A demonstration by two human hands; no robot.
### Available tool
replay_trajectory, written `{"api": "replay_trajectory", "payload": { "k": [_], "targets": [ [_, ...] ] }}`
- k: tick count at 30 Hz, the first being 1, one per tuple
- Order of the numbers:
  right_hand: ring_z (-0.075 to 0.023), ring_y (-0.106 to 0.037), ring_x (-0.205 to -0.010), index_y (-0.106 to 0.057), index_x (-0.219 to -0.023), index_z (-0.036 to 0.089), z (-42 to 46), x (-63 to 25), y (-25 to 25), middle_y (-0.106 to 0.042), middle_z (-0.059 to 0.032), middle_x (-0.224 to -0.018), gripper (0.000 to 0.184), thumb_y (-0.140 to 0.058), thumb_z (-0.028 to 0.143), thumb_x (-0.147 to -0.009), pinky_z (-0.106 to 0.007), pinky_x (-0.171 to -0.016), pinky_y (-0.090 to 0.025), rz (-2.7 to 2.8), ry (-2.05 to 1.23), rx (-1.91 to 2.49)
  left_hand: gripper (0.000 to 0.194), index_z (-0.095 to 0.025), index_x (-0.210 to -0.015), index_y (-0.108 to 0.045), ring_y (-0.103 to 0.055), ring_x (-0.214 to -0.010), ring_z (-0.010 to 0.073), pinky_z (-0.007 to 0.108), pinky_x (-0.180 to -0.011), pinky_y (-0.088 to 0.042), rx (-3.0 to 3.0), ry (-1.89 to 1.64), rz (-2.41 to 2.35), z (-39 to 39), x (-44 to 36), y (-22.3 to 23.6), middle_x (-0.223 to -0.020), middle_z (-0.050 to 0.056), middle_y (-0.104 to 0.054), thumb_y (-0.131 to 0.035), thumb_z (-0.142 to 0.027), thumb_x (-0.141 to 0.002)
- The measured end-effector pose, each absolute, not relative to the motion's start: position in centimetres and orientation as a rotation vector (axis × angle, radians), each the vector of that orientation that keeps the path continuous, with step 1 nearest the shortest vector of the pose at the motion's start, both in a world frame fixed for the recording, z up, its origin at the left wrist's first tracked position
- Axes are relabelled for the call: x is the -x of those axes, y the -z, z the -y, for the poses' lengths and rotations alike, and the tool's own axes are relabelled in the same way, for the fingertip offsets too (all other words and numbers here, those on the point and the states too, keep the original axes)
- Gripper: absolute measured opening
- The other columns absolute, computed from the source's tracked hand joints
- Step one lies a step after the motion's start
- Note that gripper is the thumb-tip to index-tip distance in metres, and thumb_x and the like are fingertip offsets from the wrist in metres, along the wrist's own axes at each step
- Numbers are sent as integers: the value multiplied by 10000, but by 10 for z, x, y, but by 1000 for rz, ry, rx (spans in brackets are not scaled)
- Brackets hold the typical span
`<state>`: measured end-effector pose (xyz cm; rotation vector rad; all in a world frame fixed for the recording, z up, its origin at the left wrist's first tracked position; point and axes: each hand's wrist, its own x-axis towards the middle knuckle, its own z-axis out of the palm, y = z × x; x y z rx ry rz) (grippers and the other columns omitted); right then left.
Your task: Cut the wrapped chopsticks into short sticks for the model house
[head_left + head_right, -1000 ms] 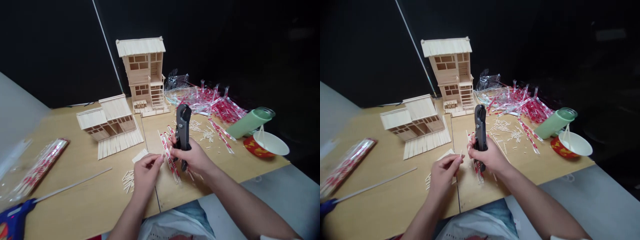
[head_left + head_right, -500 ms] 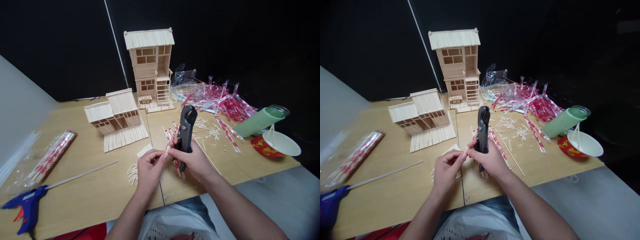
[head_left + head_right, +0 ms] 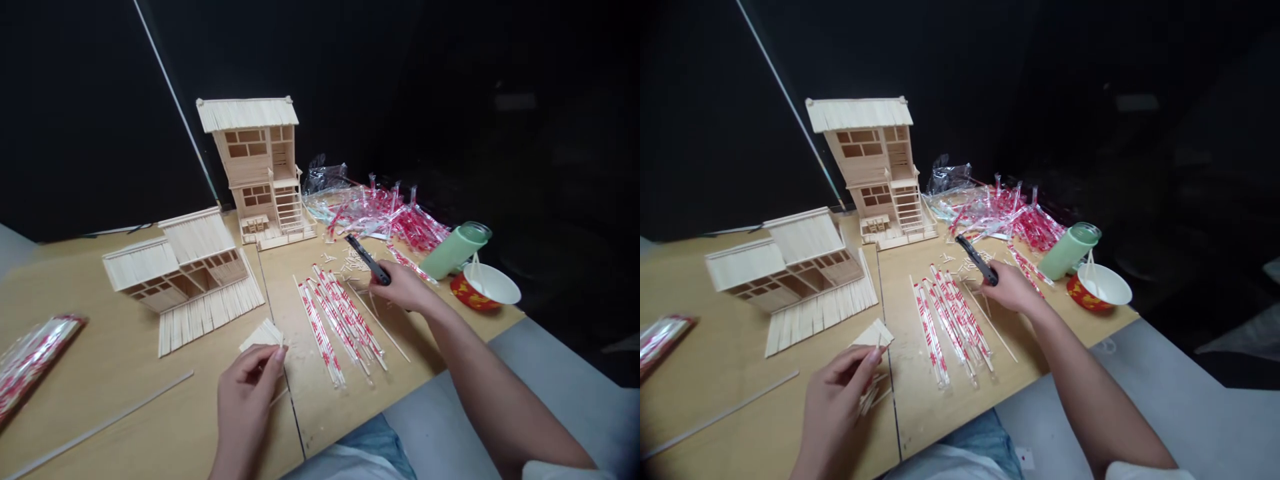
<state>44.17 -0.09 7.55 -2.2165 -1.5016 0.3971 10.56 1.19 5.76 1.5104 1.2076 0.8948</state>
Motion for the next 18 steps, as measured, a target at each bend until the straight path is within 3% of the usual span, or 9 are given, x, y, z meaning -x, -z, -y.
{"api": "replay_trajectory", "payload": {
  "k": [4,9,13,18],
  "targets": [
    [-198,-599,-695,-601,-802,187,-25,-474,-58,-679,-47,-776,78,-657,197,-749,-266,-608,-378,1407,-288,2314,262,-207,-749,-774,-655,-747,187,256,-697,-497,-1505,-882,-1226,-8,-107,-54,-780,43,-730,-723,-458,-801],
    [-231,-611,-807,-644,-925,166,-75,-496,-46,-715,-101,-920,172,-665,161,-755,-266,-661,-389,1398,-166,2359,251,-208,-753,-776,-662,-775,189,240,-699,-501,-1517,-866,-1227,-4,-109,-58,-803,48,-736,-726,-449,-800],
    [-220,-609,-802,-670,-955,182,-99,-500,-39,-726,-74,-897,237,-696,147,-722,-247,-660,-390,1511,-221,2325,273,-208,-752,-774,-670,-792,194,244,-726,-519,-1541,-844,-1243,-3,-105,-60,-839,54,-741,-714,-468,-807],
    [-175,-587,-690,-649,-811,179,-94,-500,-42,-689,-22,-760,140,-721,176,-692,-227,-599,-368,1597,-368,2276,292,-201,-754,-775,-677,-805,212,261,-733,-540,-1536,-845,-1291,-1,-96,-62,-841,66,-744,-723,-487,-788]
  ]
}}
